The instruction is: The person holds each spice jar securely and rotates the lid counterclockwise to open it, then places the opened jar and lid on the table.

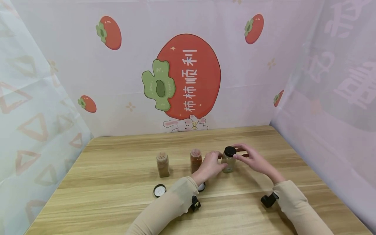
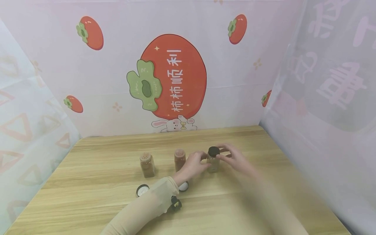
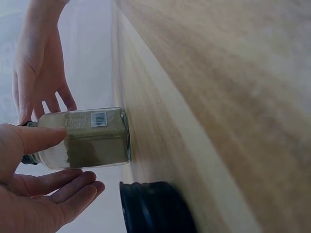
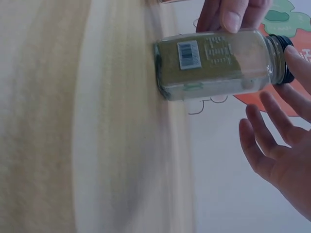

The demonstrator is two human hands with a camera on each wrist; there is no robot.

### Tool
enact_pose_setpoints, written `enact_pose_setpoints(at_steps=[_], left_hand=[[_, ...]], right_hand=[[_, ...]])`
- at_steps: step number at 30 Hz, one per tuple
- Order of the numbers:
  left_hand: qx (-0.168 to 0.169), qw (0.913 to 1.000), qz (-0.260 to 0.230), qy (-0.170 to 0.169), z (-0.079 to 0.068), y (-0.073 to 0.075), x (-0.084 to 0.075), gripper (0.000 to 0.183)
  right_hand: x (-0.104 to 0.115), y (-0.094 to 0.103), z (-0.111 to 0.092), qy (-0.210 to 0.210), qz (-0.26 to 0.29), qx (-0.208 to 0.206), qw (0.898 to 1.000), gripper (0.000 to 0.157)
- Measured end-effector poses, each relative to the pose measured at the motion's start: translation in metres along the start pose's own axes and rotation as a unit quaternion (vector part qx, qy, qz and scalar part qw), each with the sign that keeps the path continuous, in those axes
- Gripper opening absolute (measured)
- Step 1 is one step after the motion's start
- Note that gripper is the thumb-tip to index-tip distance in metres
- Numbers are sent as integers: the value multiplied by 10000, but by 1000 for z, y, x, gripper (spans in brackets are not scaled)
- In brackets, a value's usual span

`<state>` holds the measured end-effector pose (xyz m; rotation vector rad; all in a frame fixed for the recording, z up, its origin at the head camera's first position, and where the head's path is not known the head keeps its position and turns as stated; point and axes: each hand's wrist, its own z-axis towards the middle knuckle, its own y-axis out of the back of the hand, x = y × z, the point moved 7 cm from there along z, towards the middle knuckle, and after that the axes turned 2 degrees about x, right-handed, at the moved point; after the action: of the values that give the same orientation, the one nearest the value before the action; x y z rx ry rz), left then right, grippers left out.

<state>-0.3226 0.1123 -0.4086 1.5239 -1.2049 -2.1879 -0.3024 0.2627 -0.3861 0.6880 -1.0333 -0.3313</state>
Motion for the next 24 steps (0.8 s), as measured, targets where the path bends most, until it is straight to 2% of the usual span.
enact_pose_setpoints(at_steps=[8,24], left_hand=[[-14,10000,-11,-27,-1,1,-1,35],[-45,9999,94,-81,-1,2,-1,34]], right_hand=[[-4,0,1,63,132,424,9990,36],[-8,0,-1,40,341,450,9984,40]])
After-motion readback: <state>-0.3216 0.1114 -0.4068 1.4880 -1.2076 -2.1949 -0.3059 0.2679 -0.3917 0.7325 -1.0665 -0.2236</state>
